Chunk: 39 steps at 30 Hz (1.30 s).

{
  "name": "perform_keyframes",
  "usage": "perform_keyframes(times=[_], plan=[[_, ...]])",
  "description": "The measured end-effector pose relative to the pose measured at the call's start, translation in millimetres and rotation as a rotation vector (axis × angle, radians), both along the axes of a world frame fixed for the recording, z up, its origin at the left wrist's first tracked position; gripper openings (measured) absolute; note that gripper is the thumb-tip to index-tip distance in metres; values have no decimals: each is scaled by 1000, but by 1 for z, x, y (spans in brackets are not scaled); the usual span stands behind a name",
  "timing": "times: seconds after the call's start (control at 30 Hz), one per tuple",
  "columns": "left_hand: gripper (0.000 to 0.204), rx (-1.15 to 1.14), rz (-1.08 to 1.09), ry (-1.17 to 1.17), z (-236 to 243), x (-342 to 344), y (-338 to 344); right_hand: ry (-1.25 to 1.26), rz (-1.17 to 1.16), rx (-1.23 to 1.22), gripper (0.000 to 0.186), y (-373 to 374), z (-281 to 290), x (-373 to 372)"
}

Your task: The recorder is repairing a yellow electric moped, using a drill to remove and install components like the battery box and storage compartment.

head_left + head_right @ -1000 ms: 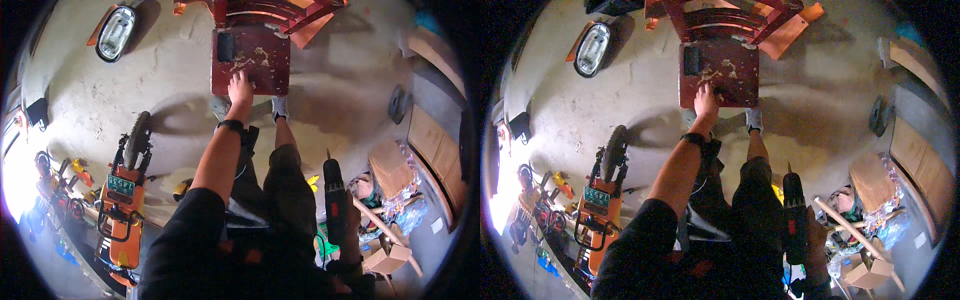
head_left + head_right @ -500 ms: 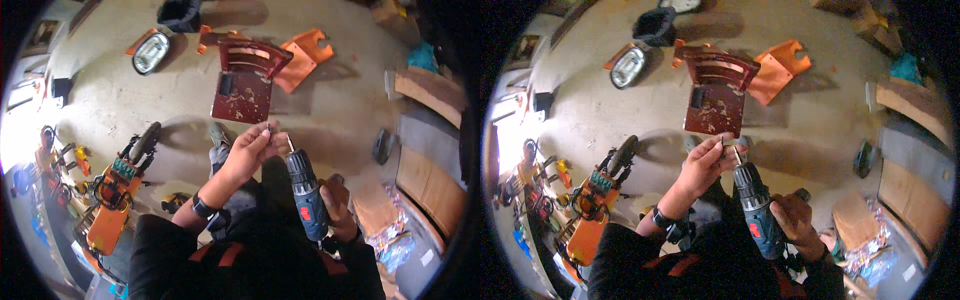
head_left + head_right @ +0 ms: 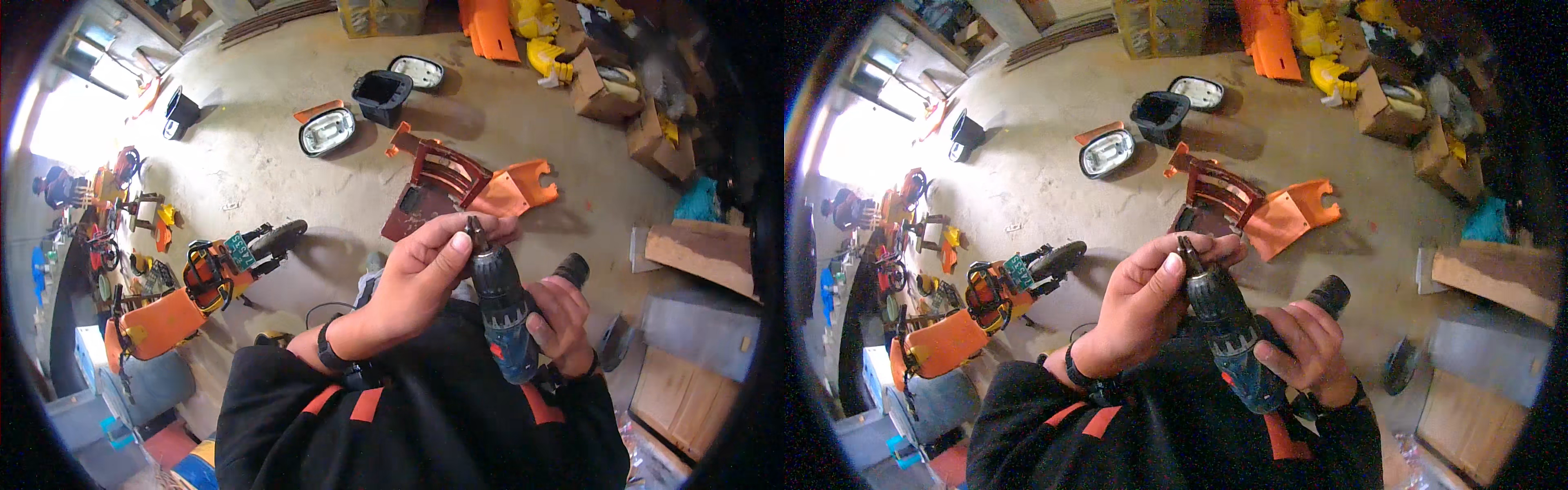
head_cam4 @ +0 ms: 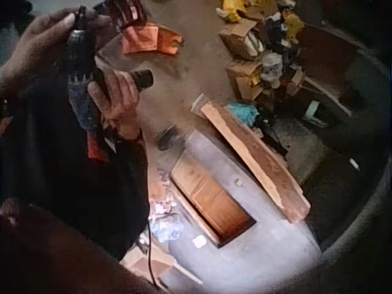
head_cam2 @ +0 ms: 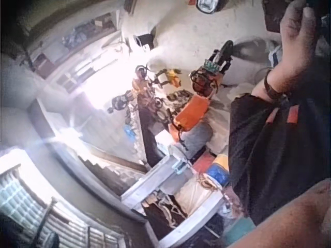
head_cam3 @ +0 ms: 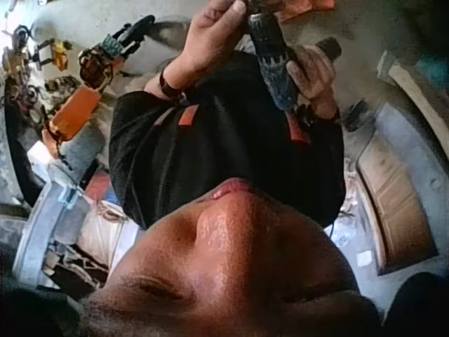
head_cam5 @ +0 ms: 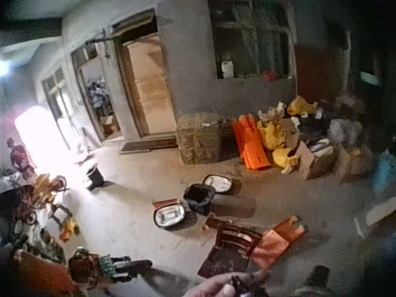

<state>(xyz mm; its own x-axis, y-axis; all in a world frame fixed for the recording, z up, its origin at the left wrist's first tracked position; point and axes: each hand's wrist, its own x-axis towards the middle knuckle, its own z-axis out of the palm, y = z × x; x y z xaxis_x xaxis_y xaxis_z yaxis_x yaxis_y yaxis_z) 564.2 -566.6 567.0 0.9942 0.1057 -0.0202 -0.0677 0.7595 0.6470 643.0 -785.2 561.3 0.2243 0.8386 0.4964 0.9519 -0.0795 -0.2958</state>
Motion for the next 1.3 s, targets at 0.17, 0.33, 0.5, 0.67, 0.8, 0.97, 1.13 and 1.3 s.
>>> perform_keyframes(times=[0.17,0.33,0.5,0.67,0.8,0.97,1.13,1.3], plan=[[33,46,69,-89,10,-5,0,-11,62,62,35,11,8,8],[33,207,136,-182,11,-11,0,-99,91,121,31,11,0,15],[31,290,134,-282,12,-14,0,-116,118,113,32,13,4,18],[31,340,115,-313,10,-17,1,-122,108,106,40,10,-1,19],[30,379,111,-342,6,-15,3,-171,112,103,44,11,-1,21],[25,340,71,-390,2,-19,0,-256,121,105,47,2,-14,23],[23,366,38,-502,-2,-21,-2,-371,93,117,58,1,-16,24],[21,422,29,-528,-3,-23,-2,-358,53,130,68,-1,-25,24]])
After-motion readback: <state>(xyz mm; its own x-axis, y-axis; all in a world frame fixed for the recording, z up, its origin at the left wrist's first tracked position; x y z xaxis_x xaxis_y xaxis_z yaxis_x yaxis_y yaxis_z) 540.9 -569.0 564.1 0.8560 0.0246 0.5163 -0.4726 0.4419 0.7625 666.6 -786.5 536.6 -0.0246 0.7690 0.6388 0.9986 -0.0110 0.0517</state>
